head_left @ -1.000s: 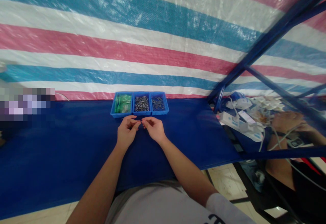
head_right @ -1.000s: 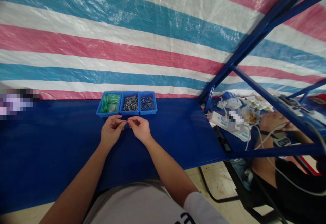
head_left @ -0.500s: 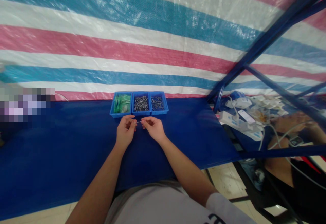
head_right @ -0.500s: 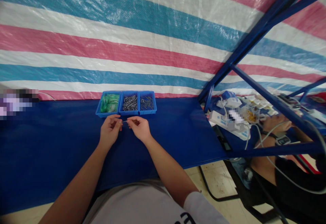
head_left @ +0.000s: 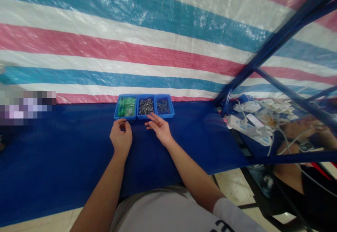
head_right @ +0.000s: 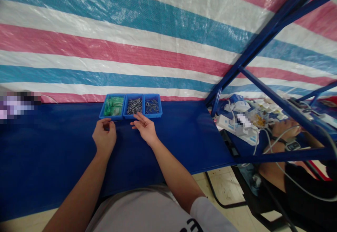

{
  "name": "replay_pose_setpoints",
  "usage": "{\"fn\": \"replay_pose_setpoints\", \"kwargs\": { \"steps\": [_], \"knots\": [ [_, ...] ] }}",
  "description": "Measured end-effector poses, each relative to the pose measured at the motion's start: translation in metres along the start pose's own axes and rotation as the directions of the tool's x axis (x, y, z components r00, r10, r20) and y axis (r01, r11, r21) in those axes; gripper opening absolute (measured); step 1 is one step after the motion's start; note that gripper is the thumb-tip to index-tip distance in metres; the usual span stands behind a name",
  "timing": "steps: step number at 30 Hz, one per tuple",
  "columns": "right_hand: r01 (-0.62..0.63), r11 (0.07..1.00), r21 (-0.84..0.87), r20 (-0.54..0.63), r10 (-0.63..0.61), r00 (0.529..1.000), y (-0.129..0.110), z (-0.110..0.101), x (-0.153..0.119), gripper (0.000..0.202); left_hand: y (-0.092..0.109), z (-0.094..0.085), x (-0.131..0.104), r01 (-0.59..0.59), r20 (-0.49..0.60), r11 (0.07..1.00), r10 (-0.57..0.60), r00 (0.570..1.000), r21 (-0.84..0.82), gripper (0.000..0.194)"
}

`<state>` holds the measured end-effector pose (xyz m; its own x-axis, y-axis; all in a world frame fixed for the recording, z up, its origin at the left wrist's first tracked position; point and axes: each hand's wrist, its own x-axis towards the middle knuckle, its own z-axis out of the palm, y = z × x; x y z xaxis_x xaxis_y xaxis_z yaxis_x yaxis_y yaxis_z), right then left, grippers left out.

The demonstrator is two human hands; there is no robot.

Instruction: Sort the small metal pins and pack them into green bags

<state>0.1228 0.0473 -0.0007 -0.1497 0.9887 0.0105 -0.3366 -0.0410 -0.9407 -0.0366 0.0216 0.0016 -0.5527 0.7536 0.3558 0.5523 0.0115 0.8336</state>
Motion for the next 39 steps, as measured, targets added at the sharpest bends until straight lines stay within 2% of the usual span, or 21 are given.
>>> {"fn": "replay_pose_setpoints", "kwargs": {
  "steps": [3, 5, 9, 16, 21, 23, 25, 29, 32, 34, 39],
  "knots": [
    [0.001, 0.987, -0.163, 0.023, 0.003, 1.0, 0.005, -0.002, -0.004, 0.036, -0.009, -0.001, 0.005, -0.07, 0.037, 0.976, 0.063, 0.997, 0.208, 0.012],
    [0.008, 0.97, -0.242, 0.003, -0.008, 1.0, 0.007, -0.001, -0.005, 0.029, -0.013, 0.0, 0.006, -0.117, 0.089, 0.957, 0.097, 0.991, 0.264, 0.011],
    [0.013, 0.951, -0.308, -0.018, -0.02, 1.0, 0.007, -0.001, -0.007, 0.024, -0.014, 0.003, 0.002, -0.172, 0.13, 0.944, 0.14, 0.982, 0.282, 0.009],
    [0.007, 0.944, -0.329, -0.016, -0.013, 1.0, 0.008, 0.0, -0.008, 0.021, -0.011, 0.004, 0.0, -0.227, 0.207, 0.922, 0.166, 0.964, 0.315, 0.01],
    [0.008, 0.941, -0.339, -0.01, -0.011, 1.0, 0.009, 0.0, -0.008, 0.02, -0.011, 0.008, -0.001, -0.347, 0.334, 0.92, 0.273, 0.902, 0.184, 0.022],
    [0.011, 0.939, -0.343, -0.002, -0.012, 1.0, 0.009, 0.0, -0.008, 0.019, -0.01, 0.009, -0.002, -0.389, 0.359, 0.916, 0.332, 0.872, 0.098, 0.025],
    [0.017, 0.936, -0.35, 0.004, -0.016, 1.0, 0.008, 0.0, -0.009, 0.02, -0.008, 0.009, -0.003, -0.406, 0.357, 0.913, 0.364, 0.86, 0.047, 0.026],
    [0.028, 0.933, -0.359, 0.032, -0.017, 0.999, 0.008, 0.001, -0.01, 0.022, -0.005, 0.007, -0.005, -0.402, 0.328, 0.915, 0.387, 0.862, -0.023, 0.025],
    [0.047, 0.928, -0.371, 0.071, -0.022, 0.997, 0.009, 0.001, -0.01, 0.025, -0.002, 0.007, -0.007, -0.344, 0.296, 0.932, 0.362, 0.884, -0.11, 0.022],
    [0.094, 0.911, -0.4, 0.111, -0.054, 0.992, 0.01, 0.001, -0.011, 0.026, 0.0, 0.008, -0.009, -0.313, 0.28, 0.936, 0.347, 0.895, -0.159, 0.02],
    [0.252, 0.86, -0.444, 0.215, -0.171, 0.961, 0.005, 0.001, -0.013, 0.028, -0.001, 0.009, -0.011, -0.327, 0.281, 0.929, 0.365, 0.887, -0.174, 0.02]
  ]
}}
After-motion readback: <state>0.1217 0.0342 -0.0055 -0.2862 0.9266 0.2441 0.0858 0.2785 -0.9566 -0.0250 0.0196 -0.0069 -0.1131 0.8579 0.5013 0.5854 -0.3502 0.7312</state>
